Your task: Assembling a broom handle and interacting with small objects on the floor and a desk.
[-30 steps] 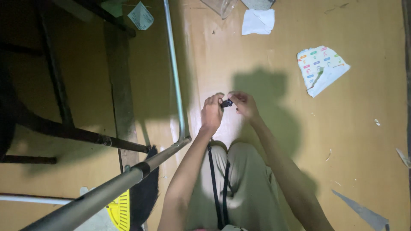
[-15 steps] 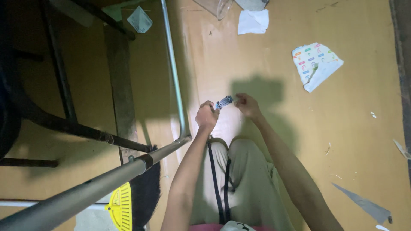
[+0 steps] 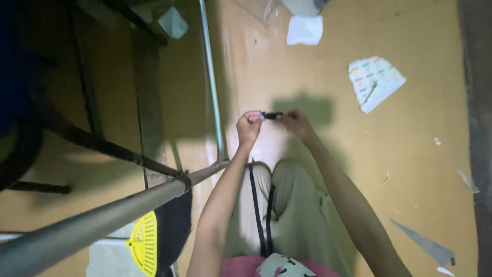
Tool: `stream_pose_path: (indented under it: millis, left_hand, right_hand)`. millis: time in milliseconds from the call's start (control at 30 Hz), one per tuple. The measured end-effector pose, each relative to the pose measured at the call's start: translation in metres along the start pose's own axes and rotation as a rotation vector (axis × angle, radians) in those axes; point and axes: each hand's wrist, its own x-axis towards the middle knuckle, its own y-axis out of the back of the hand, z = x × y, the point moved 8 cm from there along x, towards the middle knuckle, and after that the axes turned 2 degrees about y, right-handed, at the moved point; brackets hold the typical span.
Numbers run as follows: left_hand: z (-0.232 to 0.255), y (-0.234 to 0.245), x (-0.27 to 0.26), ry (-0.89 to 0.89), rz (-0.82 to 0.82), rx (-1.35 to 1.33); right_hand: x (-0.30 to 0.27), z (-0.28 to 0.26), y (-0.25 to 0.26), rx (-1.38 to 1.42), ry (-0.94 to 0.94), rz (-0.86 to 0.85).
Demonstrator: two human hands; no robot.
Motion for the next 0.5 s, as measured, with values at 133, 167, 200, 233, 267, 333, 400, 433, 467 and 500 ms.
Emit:
stream_pose_path:
  millis: [133, 167, 200, 233, 267, 333, 400, 433, 467, 500]
  left_hand:
    - [0.060, 0.004, -0.027, -0.093, -0.057, -0.020]
    - [0.080, 0.006, -0.034, -0.139, -0.058, -0.016]
    - [0.097, 0.011, -0.043, -0.177, -0.060, -0.010]
    - [0.113, 0.013, -0.049, -0.199, -0.060, -0.012]
    - [0.126, 0.014, -0.058, -0.185, -0.090, -0.023]
    - [0.150, 0.022, -0.075, -0.187, -0.117, -0.030]
    - [0.160, 0.024, -0.098, -0.126, -0.247, -0.212]
    - [0.167, 0.033, -0.113, -0.131, -0.250, -0.208]
    - [0.182, 0.038, -0.124, -0.157, -0.319, -0.247]
    - [0.197, 0.044, -0.135, -0.183, -0.390, -0.285]
  right_hand:
    - [-0.048, -0.070, 0.022, -0.071, 0.066, 0.008]
    - [-0.062, -0.087, 0.028, -0.036, 0.063, 0.018]
    - [-0.077, -0.102, 0.032, -0.001, 0.053, 0.024]
    - [-0.083, -0.112, 0.038, 0.003, 0.073, 0.033]
    - [-0.091, -0.120, 0.042, 0.031, 0.086, 0.021]
    - [-0.102, -0.130, 0.054, 0.065, 0.113, 0.011]
    - [-0.116, -0.132, 0.067, -0.007, 0.248, -0.004]
    - [-0.152, -0.159, 0.067, -0.002, 0.252, 0.000]
    - [-0.182, -0.187, 0.065, -0.011, 0.209, -0.011]
    - [-0.213, -0.215, 0.065, -0.020, 0.167, -0.021]
